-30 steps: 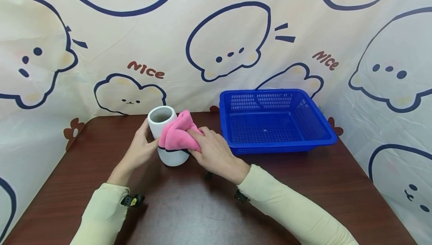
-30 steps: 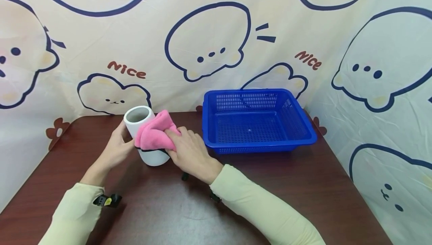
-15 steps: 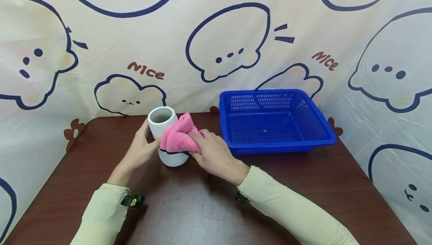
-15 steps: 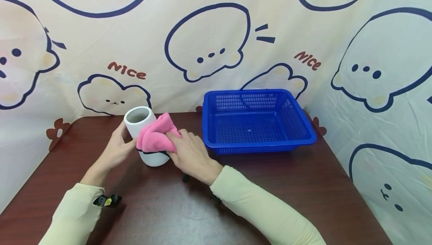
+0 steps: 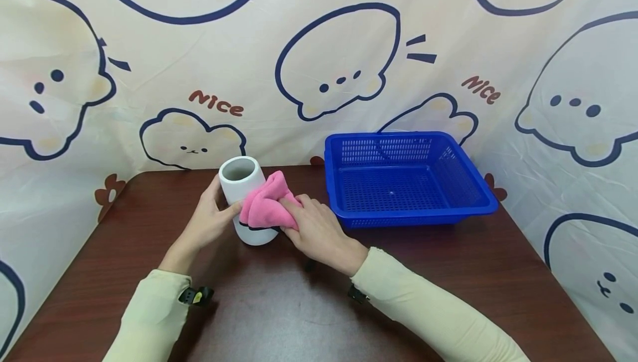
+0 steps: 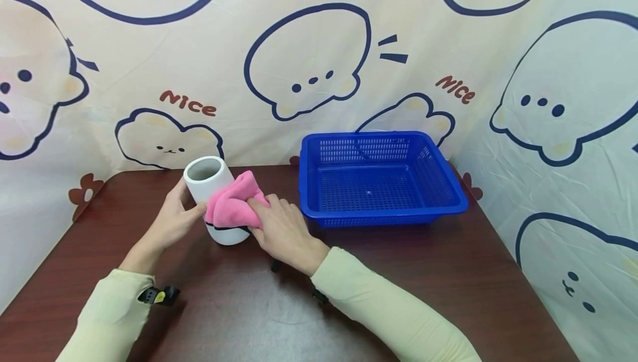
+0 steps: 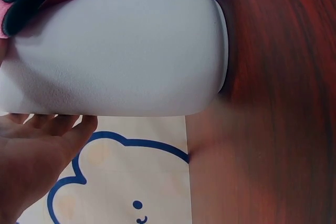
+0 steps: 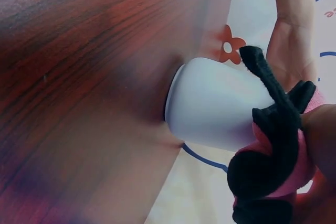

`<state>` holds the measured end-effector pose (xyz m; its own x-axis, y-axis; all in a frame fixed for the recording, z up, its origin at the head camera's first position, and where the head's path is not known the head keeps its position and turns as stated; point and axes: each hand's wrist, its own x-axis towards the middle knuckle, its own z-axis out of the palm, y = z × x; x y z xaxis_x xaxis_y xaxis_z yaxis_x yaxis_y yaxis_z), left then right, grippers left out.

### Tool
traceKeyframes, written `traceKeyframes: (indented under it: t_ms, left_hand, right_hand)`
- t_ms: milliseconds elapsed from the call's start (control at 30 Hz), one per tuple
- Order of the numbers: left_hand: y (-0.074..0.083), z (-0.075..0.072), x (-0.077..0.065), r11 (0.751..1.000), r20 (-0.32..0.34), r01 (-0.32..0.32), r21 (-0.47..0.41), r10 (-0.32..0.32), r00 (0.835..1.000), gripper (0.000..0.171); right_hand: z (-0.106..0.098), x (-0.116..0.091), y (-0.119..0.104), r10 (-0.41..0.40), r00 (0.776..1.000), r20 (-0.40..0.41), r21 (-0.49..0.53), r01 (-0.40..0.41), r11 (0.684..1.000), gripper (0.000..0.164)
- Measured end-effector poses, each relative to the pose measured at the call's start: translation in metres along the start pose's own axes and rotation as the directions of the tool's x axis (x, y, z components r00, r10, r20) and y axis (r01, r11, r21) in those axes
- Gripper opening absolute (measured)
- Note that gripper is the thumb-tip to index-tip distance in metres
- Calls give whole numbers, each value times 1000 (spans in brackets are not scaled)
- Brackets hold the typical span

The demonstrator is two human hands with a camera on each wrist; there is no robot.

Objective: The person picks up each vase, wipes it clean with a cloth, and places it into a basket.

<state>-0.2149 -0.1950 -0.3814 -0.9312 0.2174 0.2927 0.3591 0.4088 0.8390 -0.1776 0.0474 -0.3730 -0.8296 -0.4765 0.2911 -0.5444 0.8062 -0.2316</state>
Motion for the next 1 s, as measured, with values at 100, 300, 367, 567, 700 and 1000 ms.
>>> traceKeyframes:
  t_ms: [100,300,367,567,700,1000]
  left_hand:
    - [0,0,0,1000,-2,-5,0,5,1000,73]
    - [1,1,-1,1000,-3,5,-8,-5,1000,72]
    - [0,1,-1,1000,-4,6,-6,-6,1000,72]
    - [1,2,0,1000,-12,0,11,0,1000,71]
    - [1,1,0,1000,-12,6,10,-6,1000,71]
    - [1,2,0,1000,-10,3,1,-3,1000,70]
  right_hand:
    - [2,-1,1,-2,1000,9,5,2,1000,37]
    - [6,-3,3,-4,1000,23,9,4,1000,39]
    - [7,-3,4,-6,1000,25,5,6,1000,39]
    - [10,-5,5,-21,1000,16,-14,21,1000,37]
    - [12,-6,4,-28,1000,8,-22,28,999,36]
    - [15,-8,4,-36,999,13,-63,37,997,33]
